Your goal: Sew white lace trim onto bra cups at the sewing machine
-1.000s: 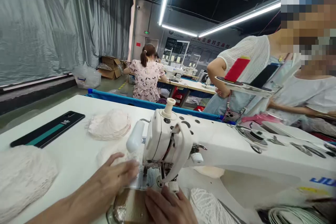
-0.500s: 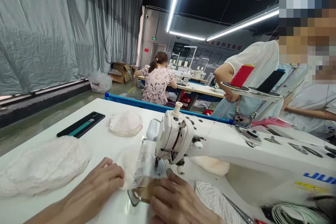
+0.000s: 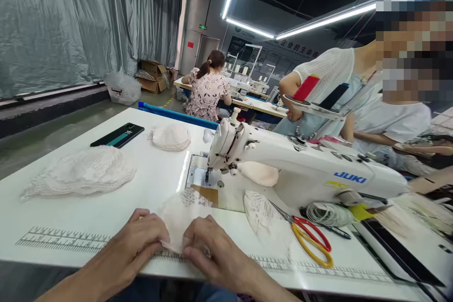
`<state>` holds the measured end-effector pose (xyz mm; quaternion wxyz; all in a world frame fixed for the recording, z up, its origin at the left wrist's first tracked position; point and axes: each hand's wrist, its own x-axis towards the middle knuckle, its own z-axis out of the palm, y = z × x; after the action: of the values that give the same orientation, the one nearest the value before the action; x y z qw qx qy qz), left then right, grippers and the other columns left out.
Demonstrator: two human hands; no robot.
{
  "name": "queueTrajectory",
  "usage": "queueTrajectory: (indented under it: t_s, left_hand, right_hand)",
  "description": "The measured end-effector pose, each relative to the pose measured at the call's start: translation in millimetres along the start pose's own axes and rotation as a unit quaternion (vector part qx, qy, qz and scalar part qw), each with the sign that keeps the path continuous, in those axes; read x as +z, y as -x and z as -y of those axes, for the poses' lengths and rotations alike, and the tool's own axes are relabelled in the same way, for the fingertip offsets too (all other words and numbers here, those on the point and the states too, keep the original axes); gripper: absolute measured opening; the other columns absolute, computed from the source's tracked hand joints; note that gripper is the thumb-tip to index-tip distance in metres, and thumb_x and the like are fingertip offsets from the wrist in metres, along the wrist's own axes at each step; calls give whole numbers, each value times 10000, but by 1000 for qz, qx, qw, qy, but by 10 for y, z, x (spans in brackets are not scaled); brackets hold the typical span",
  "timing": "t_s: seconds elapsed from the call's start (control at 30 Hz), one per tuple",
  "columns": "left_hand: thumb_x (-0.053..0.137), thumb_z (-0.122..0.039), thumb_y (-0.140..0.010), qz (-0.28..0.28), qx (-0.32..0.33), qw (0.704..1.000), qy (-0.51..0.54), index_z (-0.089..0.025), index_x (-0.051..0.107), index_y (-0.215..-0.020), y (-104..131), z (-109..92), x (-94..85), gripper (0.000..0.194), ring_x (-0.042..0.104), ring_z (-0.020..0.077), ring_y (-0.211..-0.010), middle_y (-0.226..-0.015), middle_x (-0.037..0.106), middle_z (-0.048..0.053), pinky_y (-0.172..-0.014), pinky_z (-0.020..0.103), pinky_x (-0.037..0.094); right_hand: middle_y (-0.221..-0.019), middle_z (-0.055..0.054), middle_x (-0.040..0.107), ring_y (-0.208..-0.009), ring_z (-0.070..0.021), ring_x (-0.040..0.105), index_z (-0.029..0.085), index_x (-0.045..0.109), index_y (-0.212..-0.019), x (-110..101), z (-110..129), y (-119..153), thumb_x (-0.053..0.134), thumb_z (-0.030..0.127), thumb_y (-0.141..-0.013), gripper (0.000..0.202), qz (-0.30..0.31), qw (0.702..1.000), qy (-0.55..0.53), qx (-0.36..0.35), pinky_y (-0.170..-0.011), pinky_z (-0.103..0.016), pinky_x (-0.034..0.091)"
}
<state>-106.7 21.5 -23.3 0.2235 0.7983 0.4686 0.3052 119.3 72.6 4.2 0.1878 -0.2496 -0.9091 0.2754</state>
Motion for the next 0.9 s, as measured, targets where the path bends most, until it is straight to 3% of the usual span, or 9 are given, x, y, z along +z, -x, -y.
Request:
queueTrajectory:
  t_s: [0.1,0.17,0.27,0.37,0.47,0.57,0.7,0.8,0.9]
  left_hand:
    - [370,-317,-927,17,-82,995,52,-250,566,-799,150,-223,52,243,519,162,-756,-760,584,-25,-735,241,362]
    - [396,-402,-911,48,-159,982,94,-249,601,-787,246,-361,48,284,509,159,-720,-728,568,-26,-676,228,362]
    - [529,-534,-805,108,-231,940,226,-235,642,-839,388,-511,36,321,510,157,-687,-734,593,-25,-628,214,376]
    - [659,-559,-660,136,-246,912,299,-212,660,-859,530,-591,101,400,507,165,-688,-756,609,-16,-617,209,389]
    - [607,-567,-712,155,-244,915,283,-186,674,-787,628,-626,257,394,459,142,-630,-679,569,-18,-589,206,351]
    - [566,-526,-768,178,-242,912,278,-161,631,-696,669,-636,444,378,408,128,-595,-618,483,-29,-562,214,304]
    - [522,-503,-795,209,-258,910,249,-191,425,-588,715,-626,646,387,309,109,-551,-567,325,-64,-510,228,213]
    - [502,-450,-817,228,-256,915,212,-206,333,-555,762,-621,721,395,265,104,-535,-550,267,-72,-491,243,170]
    - [509,-408,-828,236,-260,905,238,-211,317,-548,777,-634,721,392,222,101,-514,-541,221,-79,-484,250,154]
  right_hand:
    - [-884,-2,582,-849,-161,544,195,522,-962,47,104,133,718,318,-786,291,20,1000,2,-8,-858,-307,347]
    - [-825,2,576,-811,-162,537,185,550,-905,137,172,212,714,271,-770,229,10,1000,-7,3,-816,-303,362]
    - [-715,29,550,-677,-117,512,176,584,-799,227,307,332,678,254,-792,122,42,980,-171,90,-653,-222,388]
    - [-670,40,553,-617,-97,506,166,596,-773,231,421,483,740,404,-733,282,86,921,-339,170,-564,-177,383]
    - [-680,33,585,-617,-104,532,165,597,-833,265,444,675,775,458,-677,377,103,894,-385,206,-567,-180,398]
    - [-765,21,627,-680,-124,556,197,559,-1014,388,418,885,812,452,-634,522,78,891,-406,189,-625,-209,420]
    - [-951,-5,614,-855,-158,542,250,490,-1171,630,426,1121,847,445,-592,708,22,912,-372,173,-761,-258,418]
    - [-958,1,585,-885,-156,522,251,539,-1116,798,453,1207,820,458,-636,593,-12,918,-356,173,-782,-254,405]
    - [-813,20,563,-752,-126,514,207,598,-970,892,460,1208,756,475,-712,404,-44,908,-377,178,-692,-227,402]
